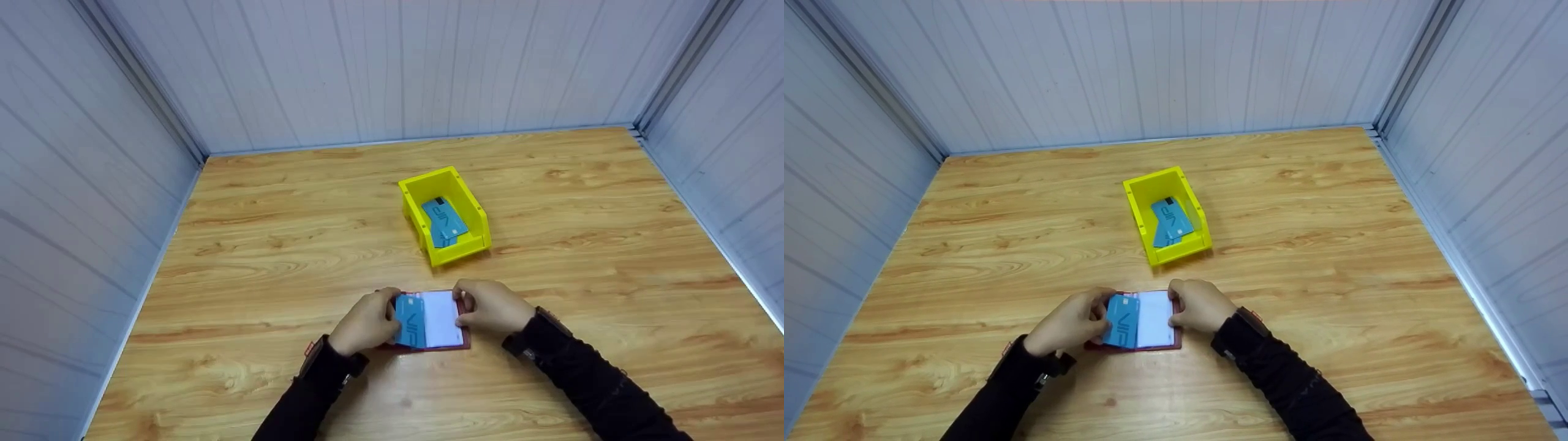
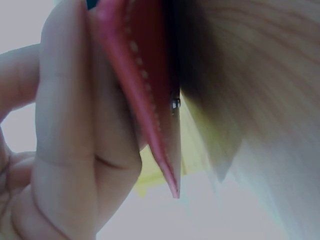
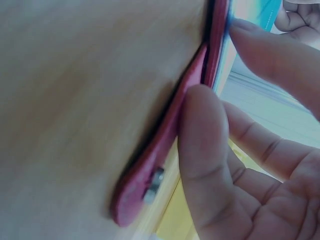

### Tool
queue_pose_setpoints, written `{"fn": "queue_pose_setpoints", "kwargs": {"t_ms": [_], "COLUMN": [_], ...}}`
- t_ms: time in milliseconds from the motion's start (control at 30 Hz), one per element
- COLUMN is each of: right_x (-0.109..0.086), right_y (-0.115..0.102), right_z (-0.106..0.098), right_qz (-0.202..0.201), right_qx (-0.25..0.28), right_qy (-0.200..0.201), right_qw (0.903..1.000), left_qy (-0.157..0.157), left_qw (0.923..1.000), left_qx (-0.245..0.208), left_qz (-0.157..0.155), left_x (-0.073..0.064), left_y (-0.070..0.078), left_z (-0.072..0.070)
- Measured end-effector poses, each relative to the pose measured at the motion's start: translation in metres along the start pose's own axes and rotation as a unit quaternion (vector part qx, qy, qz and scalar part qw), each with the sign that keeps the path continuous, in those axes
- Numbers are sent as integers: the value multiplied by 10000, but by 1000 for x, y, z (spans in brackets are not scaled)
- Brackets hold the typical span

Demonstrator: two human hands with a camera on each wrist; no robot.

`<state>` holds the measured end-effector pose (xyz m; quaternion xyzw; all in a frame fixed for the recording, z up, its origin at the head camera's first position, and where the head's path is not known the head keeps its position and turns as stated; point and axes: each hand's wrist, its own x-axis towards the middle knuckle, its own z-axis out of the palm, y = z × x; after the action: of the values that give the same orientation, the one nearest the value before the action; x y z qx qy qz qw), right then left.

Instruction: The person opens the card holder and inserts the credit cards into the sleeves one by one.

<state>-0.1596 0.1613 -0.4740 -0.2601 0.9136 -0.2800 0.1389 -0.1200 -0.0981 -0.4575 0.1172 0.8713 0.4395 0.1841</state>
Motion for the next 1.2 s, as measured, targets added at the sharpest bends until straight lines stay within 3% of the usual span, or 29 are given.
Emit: {"fn": "queue_pose_setpoints", "kwargs": {"t_ms": [833, 1100, 1200], "right_x": [1, 0, 0], "right_y": [0, 0, 0], "right_z": [-1, -1, -1], "right_qz": [73, -98, -97], "right_qx": [57, -7, -8], "right_qy": [-111, 4, -13], "right_qw": [9999, 10000, 10000], "left_qy": [-135, -47, -41], "left_qw": [9997, 9998, 9997], "left_qx": [-77, -191, -252], "left_qz": [-205, 101, 59], "left_x": [-3, -3, -3], "left_y": [4, 3, 3], "left_z": [-4, -7, -7]}}
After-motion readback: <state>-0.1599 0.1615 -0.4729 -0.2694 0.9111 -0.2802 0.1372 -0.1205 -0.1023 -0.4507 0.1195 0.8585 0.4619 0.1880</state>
